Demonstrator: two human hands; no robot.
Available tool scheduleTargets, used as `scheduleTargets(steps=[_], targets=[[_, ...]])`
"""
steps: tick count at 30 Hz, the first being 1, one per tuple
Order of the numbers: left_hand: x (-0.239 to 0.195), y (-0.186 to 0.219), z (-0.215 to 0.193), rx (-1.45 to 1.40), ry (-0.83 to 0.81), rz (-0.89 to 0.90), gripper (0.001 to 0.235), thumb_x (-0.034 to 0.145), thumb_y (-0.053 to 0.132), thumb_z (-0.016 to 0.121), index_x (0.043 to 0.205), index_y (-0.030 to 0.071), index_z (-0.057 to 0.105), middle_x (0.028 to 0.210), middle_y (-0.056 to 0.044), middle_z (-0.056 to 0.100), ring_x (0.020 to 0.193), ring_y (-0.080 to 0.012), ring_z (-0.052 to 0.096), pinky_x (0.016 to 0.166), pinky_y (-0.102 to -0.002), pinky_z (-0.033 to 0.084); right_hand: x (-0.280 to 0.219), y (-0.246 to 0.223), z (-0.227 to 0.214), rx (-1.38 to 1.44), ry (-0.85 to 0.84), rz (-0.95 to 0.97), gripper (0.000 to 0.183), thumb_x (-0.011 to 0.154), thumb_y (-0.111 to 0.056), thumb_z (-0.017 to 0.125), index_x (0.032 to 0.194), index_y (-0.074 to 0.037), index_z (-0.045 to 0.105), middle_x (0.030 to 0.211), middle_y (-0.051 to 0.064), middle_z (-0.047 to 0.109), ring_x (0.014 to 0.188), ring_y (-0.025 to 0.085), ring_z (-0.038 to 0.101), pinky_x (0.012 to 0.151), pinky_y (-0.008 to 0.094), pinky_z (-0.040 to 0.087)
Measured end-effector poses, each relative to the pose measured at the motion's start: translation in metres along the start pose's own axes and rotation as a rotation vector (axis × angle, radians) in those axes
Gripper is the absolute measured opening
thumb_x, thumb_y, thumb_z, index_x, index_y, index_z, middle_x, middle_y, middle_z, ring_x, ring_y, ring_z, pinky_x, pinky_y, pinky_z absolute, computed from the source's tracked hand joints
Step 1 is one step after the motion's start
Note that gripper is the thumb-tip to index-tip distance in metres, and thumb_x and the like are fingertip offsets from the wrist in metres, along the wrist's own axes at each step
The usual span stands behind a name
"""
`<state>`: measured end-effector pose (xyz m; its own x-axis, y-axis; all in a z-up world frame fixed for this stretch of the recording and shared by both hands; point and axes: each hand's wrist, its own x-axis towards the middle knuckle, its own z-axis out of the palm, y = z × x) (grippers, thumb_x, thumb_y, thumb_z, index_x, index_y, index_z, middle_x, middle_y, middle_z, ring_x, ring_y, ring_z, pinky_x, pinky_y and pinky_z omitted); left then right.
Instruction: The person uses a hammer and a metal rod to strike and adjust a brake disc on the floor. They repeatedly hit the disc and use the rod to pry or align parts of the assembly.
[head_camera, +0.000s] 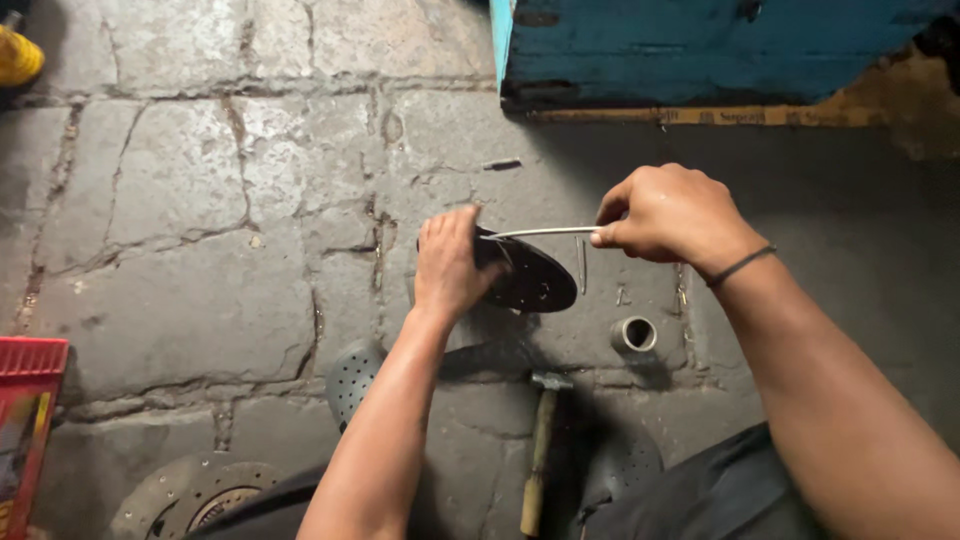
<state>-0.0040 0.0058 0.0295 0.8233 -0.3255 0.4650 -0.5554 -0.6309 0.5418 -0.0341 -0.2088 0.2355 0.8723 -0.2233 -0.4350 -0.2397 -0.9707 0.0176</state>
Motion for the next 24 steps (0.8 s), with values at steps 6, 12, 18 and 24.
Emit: scheduleTargets(steps=[6, 12, 18, 24], targets=[[0.002, -0.012, 0.027, 0.057, 0.068, 0.045, 0.079, 0.057, 0.026, 0.094, 0.124, 0.004, 0.059, 0.122, -0.013, 0.063, 0.120, -0.0347, 0.056, 0.106, -0.047, 0.041, -0.001, 0.015, 0.019, 0.059, 0.080, -0.001, 0.033, 0.080, -0.049, 0.078, 0.108, -0.033, 0.082, 0.099, 0.004, 0.078, 0.098, 0.030, 0.073, 0.084, 0.045, 0.057], [0.009, -0.012, 0.036, 0.064, 0.051, 0.035, 0.076, 0.057, 0.024, 0.094, 0.122, 0.005, 0.061, 0.119, -0.013, 0.064, 0.119, -0.0340, 0.057, 0.105, -0.045, 0.042, -0.003, 0.026, 0.035, 0.165, 0.121, 0.071, 0.028, 0.082, -0.047, 0.078, 0.104, -0.032, 0.083, 0.096, 0.003, 0.080, 0.094, 0.028, 0.075, 0.081, 0.043, 0.058], [0.013, -0.003, 0.037, 0.096, 0.064, 0.065, 0.076, 0.054, 0.022, 0.093, 0.120, 0.004, 0.061, 0.115, -0.013, 0.064, 0.114, -0.0339, 0.057, 0.103, -0.046, 0.042, -0.015, 0.032, 0.050, 0.211, 0.202, 0.078, 0.026, 0.082, -0.046, 0.078, 0.102, -0.029, 0.084, 0.091, 0.003, 0.080, 0.088, 0.027, 0.075, 0.076, 0.041, 0.057], [0.014, -0.002, 0.039, 0.108, 0.019, 0.047, 0.074, 0.054, 0.024, 0.094, 0.118, 0.004, 0.060, 0.113, -0.012, 0.064, 0.114, -0.0337, 0.057, 0.102, -0.045, 0.042, -0.023, 0.033, 0.062, 0.255, 0.303, 0.047, 0.025, 0.082, -0.043, 0.079, 0.099, -0.025, 0.084, 0.083, 0.007, 0.078, 0.080, 0.028, 0.075, 0.073, 0.041, 0.057]])
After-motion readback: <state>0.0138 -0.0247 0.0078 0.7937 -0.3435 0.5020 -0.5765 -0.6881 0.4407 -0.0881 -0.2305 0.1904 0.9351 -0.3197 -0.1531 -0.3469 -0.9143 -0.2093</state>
